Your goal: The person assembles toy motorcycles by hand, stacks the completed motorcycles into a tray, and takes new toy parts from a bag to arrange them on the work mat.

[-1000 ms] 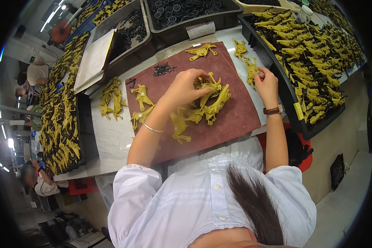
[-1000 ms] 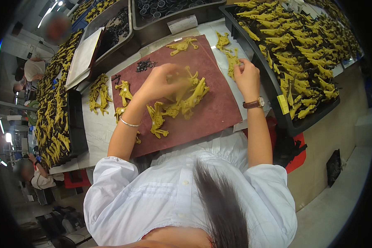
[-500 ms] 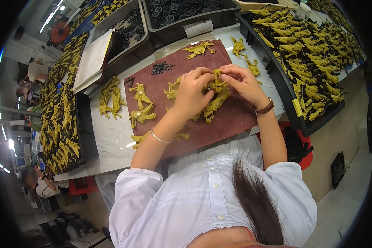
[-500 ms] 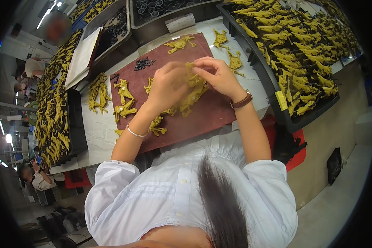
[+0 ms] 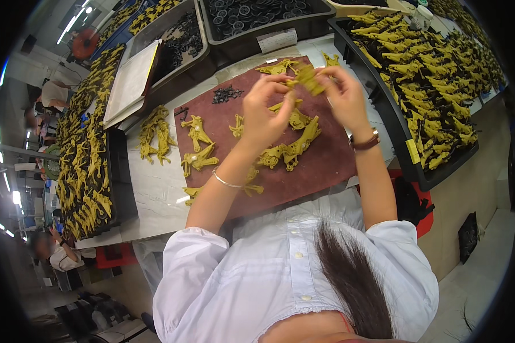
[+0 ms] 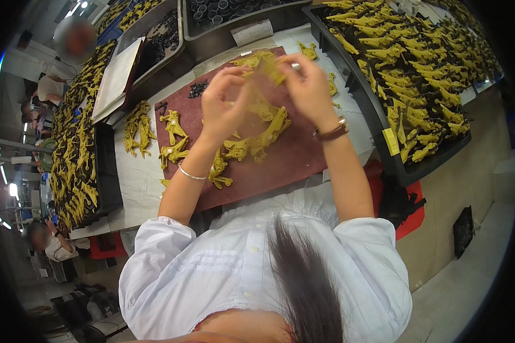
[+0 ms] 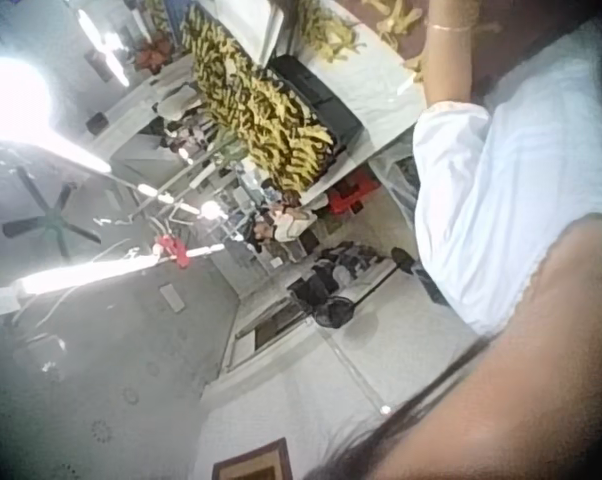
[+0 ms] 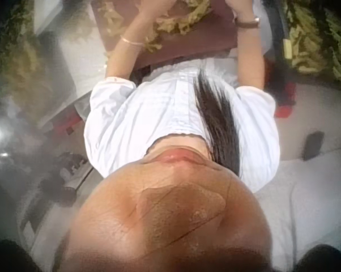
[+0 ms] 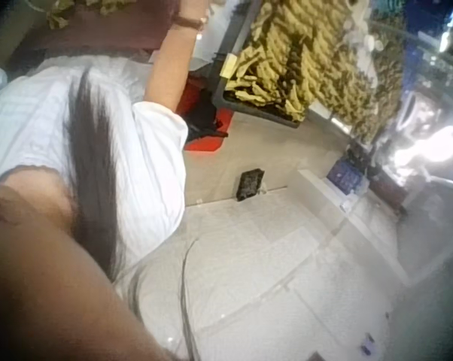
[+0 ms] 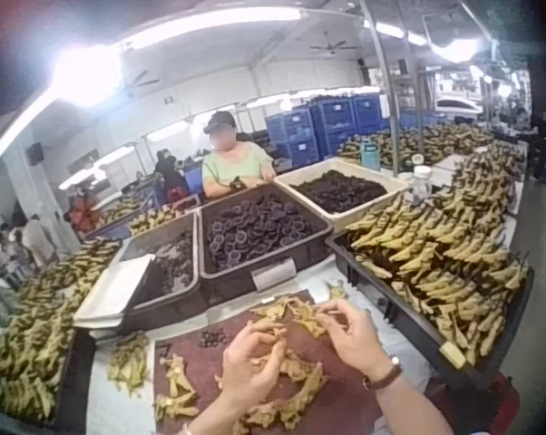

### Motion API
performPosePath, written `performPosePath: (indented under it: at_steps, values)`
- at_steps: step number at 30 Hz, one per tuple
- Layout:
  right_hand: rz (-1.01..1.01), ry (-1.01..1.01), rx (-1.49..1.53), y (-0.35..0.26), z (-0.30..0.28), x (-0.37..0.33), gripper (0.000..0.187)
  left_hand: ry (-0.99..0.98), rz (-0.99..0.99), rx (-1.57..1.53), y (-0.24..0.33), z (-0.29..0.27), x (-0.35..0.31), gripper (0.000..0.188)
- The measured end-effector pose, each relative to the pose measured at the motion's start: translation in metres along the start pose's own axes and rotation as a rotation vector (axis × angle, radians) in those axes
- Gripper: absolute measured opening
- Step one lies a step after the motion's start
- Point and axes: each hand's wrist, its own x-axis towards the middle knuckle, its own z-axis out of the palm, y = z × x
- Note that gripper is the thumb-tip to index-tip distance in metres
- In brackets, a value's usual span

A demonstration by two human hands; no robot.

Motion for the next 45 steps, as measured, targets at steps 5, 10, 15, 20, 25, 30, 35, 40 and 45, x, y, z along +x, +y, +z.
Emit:
performPosePath:
  at_steps: [5,10,15,20,25,30,35,40,45]
  values:
    - [-0.216,0.185,-0.718,0.057,-0.054,0.030,0.015,0.020,-0.086,0.191,-0.039,-0.025,0.011,0.009]
    - [-0.490,0.089,-0.966,0.051,-0.027,0.024,0.020,-0.019,0.110,0.560,-0.076,-0.024,0.014,0.014]
    - [-0.030,-0.448,-0.528,0.022,0.015,0.011,0.019,-0.121,0.271,0.713,-0.086,-0.015,0.020,0.017]
    - [0.324,-0.605,-0.194,0.045,0.011,0.006,0.020,-0.406,-0.031,0.475,-0.083,-0.005,0.026,0.026]
    - [0.361,-0.590,0.105,0.031,-0.008,-0.004,0.018,-0.499,-0.191,0.479,-0.086,-0.024,0.027,0.037]
    - [0.359,-0.593,0.223,0.033,-0.017,-0.019,0.020,-0.638,-0.277,0.567,-0.082,-0.024,0.034,0.043]
    - [0.424,-0.628,0.202,0.021,-0.020,-0.026,0.022,-0.785,-0.028,0.614,-0.089,-0.027,0.036,0.044]
    - [0.391,-0.552,0.093,0.029,-0.018,-0.030,0.025,-0.803,0.063,0.638,-0.092,-0.024,0.031,0.042]
    - [0.329,-0.617,0.037,0.027,-0.012,-0.031,0.025,-0.728,0.131,0.512,-0.086,-0.001,0.034,0.039]
